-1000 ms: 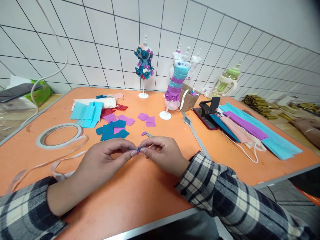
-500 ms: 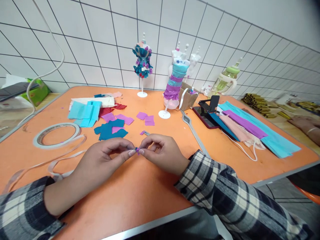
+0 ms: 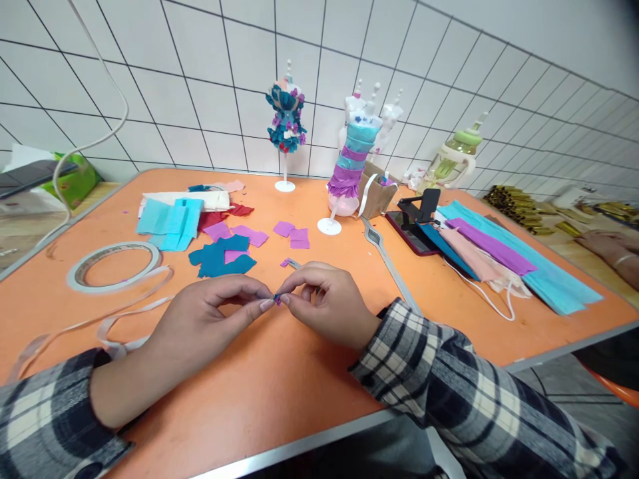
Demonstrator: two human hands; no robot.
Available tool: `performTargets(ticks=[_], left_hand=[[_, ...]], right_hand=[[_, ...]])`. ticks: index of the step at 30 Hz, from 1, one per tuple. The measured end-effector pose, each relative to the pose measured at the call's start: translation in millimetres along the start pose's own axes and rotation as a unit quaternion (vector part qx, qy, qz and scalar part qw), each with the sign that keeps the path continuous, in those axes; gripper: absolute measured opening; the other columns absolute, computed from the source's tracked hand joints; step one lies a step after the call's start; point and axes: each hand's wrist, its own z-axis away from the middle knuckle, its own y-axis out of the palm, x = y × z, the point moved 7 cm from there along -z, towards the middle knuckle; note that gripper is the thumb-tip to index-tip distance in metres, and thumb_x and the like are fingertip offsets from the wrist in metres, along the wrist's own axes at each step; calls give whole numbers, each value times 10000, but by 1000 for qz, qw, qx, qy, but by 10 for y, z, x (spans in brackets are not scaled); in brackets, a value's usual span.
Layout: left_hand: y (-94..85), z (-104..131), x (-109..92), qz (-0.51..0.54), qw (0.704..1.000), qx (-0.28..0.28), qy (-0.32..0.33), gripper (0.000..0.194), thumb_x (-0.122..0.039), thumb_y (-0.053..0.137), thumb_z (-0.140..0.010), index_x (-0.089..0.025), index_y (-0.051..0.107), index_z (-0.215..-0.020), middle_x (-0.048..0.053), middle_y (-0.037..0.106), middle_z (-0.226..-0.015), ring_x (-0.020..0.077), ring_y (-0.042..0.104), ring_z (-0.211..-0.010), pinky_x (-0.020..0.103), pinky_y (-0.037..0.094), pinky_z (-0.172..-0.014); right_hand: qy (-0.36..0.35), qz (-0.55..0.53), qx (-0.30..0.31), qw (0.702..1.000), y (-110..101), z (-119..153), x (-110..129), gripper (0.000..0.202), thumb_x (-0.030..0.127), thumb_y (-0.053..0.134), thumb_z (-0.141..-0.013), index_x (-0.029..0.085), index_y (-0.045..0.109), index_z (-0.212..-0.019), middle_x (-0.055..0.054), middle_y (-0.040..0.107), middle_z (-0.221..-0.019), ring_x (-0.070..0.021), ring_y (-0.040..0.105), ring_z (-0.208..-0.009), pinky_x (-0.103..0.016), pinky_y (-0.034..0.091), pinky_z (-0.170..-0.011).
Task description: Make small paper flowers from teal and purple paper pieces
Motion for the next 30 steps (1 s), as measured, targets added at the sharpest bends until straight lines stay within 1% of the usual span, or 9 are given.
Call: performTargets(ticks=[5,9,13,16,20,24,27,30], left_hand=[[25,-1,40,17,1000,4,-20,277,-517,653,-841,-273,763,-770,1,787,-736,193,707,-656,278,592,-667],[25,2,2,1,1000,8,-6,267,-501,647,-842,-275,762,-760,0,790,-736,194,715,-661,275,585,-661],[17,12,-8,-3,1000,10,3,252,-488,647,-844,-280,756,-753,-6,786,-731,194,716,-666,273,582,-656],[17,17,30,19,1000,5,-16,253,-494,654,-849,-271,748,-776,-2,780,-740,193,713,-673,274,589,-656],[34,10,51,39,999,6,-29,247,-488,663,-839,-262,744,-779,2,776,-735,191,713,-669,272,596,-656],[19,10,15,8,1000,2,-8,253,-490,643,-849,-274,746,-766,-3,779,-730,193,714,-663,277,585,-656],[14,16,-6,-7,1000,3,11,249,-487,638,-852,-284,751,-763,-6,785,-745,194,720,-678,274,577,-661],[23,21,14,-6,1000,4,7,252,-495,642,-850,-284,749,-764,-7,780,-734,192,715,-666,271,574,-647]], right_hand=[[-3,-7,-5,1000,7,14,-11,43,214,732,-822,194,741,-859,15,640,-787,-74,520,-554,-242,446,-599],[-14,8,0,1000,4,23,20,52,236,747,-827,197,726,-853,17,631,-799,-71,507,-545,-242,436,-593],[-20,32,5,999,1,19,56,43,190,737,-819,196,704,-792,20,629,-773,-77,518,-560,-239,421,-590],[-23,31,-1,999,-3,14,65,37,186,724,-826,196,706,-796,21,636,-773,-74,507,-550,-237,420,-587],[-25,23,8,999,16,17,60,22,204,719,-840,192,716,-822,14,636,-796,-73,510,-554,-237,431,-590],[-20,26,6,999,12,21,50,84,275,758,-843,200,735,-873,4,668,-847,-68,491,-543,-242,434,-591],[-13,28,14,999,21,22,36,40,228,756,-829,194,737,-837,8,664,-823,-66,478,-539,-237,421,-583],[-15,17,13,1000,16,20,33,20,206,745,-834,187,748,-827,11,666,-805,-62,462,-532,-232,409,-573]])
